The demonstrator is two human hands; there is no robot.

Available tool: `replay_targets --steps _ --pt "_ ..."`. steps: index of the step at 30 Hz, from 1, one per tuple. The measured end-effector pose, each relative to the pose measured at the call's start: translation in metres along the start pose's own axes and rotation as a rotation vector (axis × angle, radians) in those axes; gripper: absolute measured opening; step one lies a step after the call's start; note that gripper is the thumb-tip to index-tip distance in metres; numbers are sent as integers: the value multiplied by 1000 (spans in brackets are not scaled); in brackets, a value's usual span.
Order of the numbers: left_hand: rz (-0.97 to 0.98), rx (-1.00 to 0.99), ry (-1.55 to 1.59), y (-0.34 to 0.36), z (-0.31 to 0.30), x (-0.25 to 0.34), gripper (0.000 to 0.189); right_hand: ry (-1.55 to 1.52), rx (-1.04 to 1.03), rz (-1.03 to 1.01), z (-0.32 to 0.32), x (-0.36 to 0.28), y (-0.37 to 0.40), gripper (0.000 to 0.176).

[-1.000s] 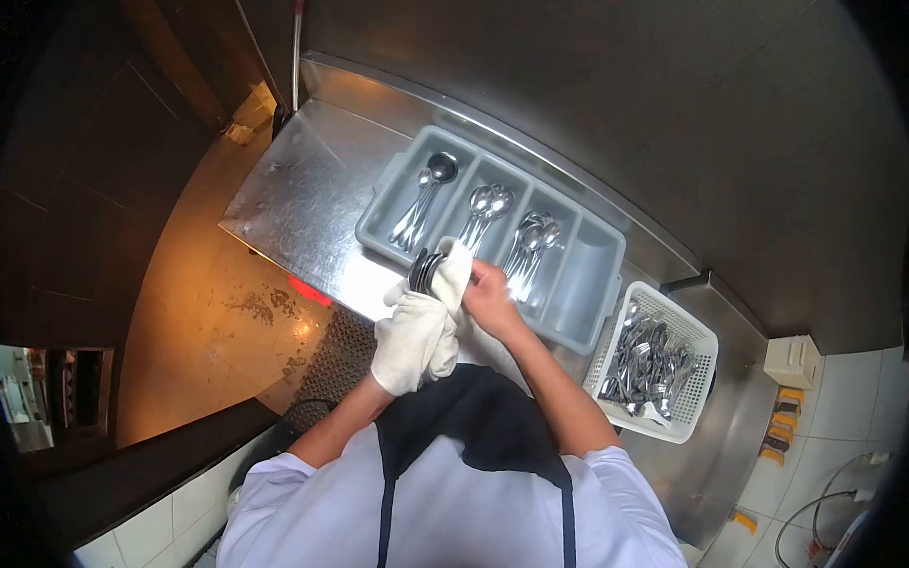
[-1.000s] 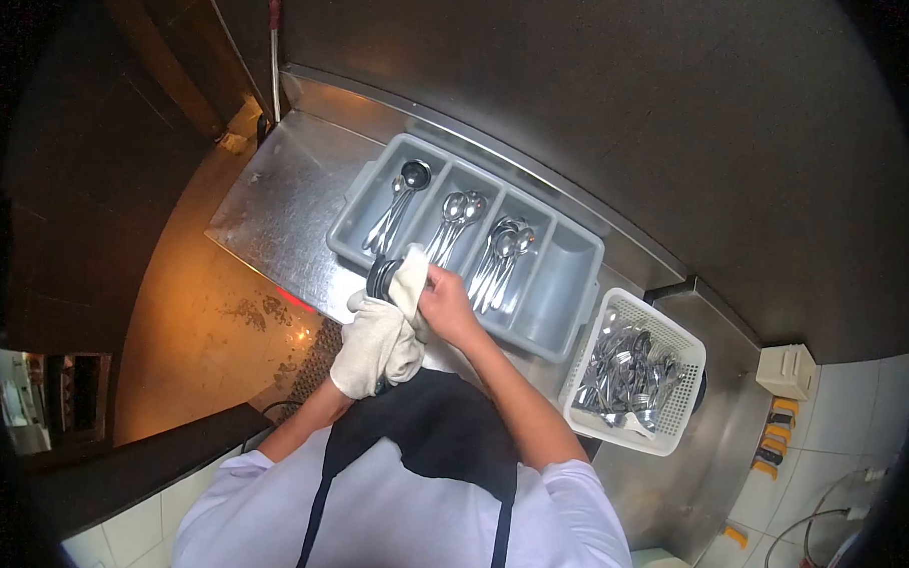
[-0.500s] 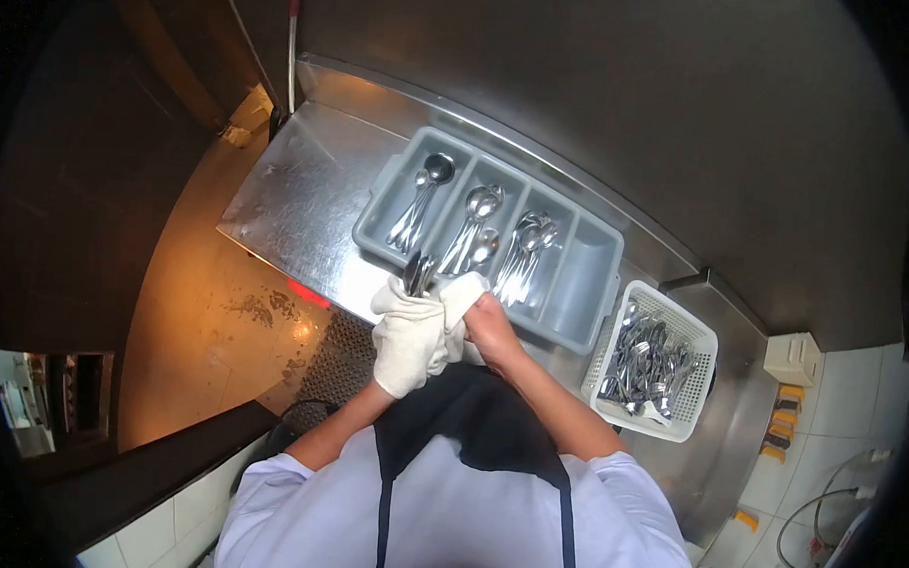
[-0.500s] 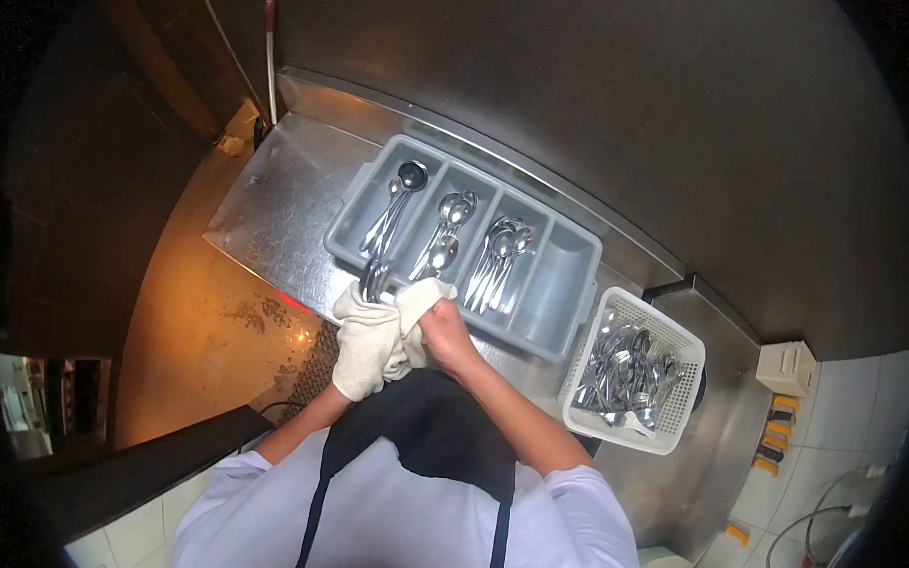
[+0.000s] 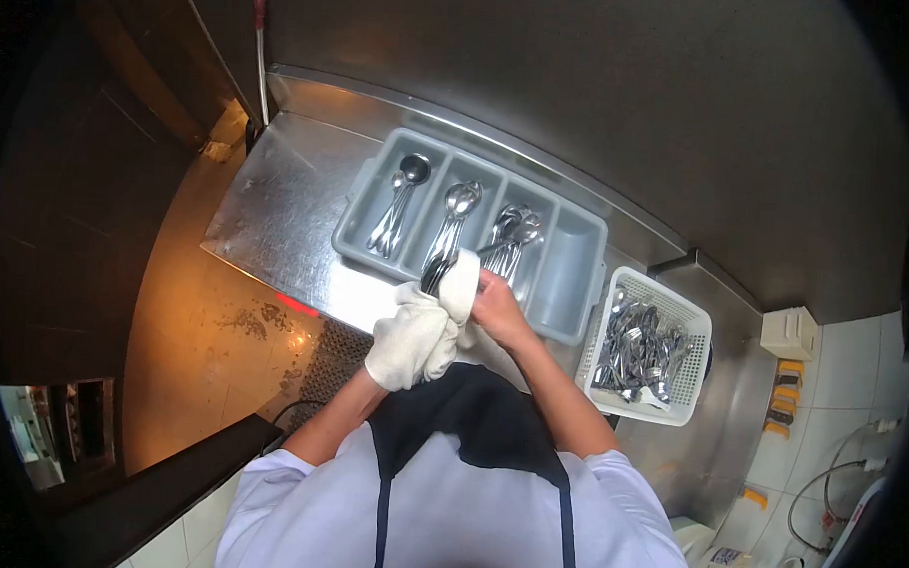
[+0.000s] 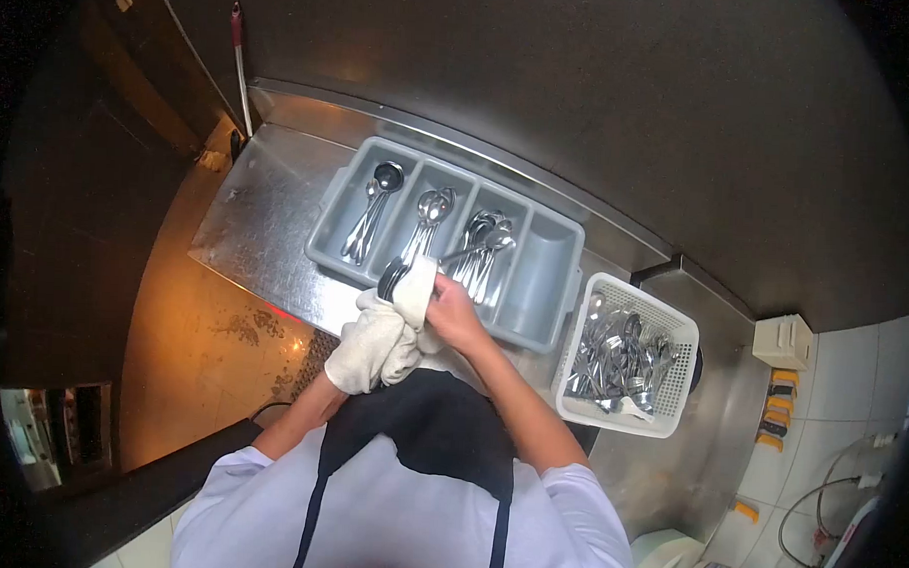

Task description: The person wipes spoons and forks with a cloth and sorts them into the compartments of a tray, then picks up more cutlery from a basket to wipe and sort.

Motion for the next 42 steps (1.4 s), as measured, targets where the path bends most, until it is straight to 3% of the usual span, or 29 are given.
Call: replay_targets --steps 1,4,7,8,11,12,13,14,15,17,18,21,24,26,28,30,33,34,36,38,40,41,42 --pt "-71 88 68 1 -4 -8 28 -4 31 -48 -5 0 -3 28" --pt "119 -120 168 -8 0 -12 34 -15 138 -164 -25 11 -20 24" --pt "162 65 -112 14 2 25 37 -193 465 -88 -75 2 -19 22" --pt "162 66 -155 11 -2 20 35 -270 463 -126 -78 8 -21 22" --pt "642 73 -709 16 -7 44 21 -473 478 -30 -42 30 -9 25" --pt "750 104 -829 22 -5 50 17 -286 386 -19 -15 31 3 26" --pt "783 156 -852 26 -3 57 13 -101 291 -10 11 29 12 26" --pt "778 173 -1040 30 5 59 11 -343 344 9 14 30 15 26" --pt "775 192 -1227 33 14 64 8 -339 336 40 10 33 15 26" --pt "647 151 -1926 34 37 71 7 -329 320 92 -11 35 5 25" --pt "670 -73 -1768 33 43 60 6 -376 331 -42 -22 23 -2 19" --pt "949 28 -1672 35 48 45 11 -520 455 -143 -48 9 -5 20" --pt "1033 6 -1553 43 52 57 12 -588 454 -128 -41 23 0 21" --pt "1094 45 -1501 42 49 60 12 -312 330 92 -12 41 19 25" --pt "639 -71 -1000 15 20 35 11 -262 178 228 6 47 29 25" --pt "337 -146 -485 4 11 9 10 -337 83 348 -8 64 21 25" --pt "91 -180 294 6 12 -14 9 -626 38 255 -40 76 -13 23" --pt "12 -190 548 6 16 -17 9 -598 35 254 -45 71 -13 22" --pt "81 -367 456 8 29 -2 37 -545 31 247 -50 59 -12 22" --pt "61 -445 437 12 38 -2 51 -338 31 243 -33 52 -4 22" --pt "-39 -427 490 15 43 -7 52 -18 24 198 -12 19 16 23" --pt "-20 -343 417 15 40 -5 51 93 101 -124 -5 5 11 26" --pt "1 -256 342 17 38 0 50 83 118 -102 -8 19 7 26"
Point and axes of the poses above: each hand's wrist, its own y-axis away from the middle knuckle, its own z-axis out of the palm, x = y × z, the point moved 10 cm from there along -y, towards the middle knuckle, and after that the axes turned 6 degrees about z, right-handed, at the moved point
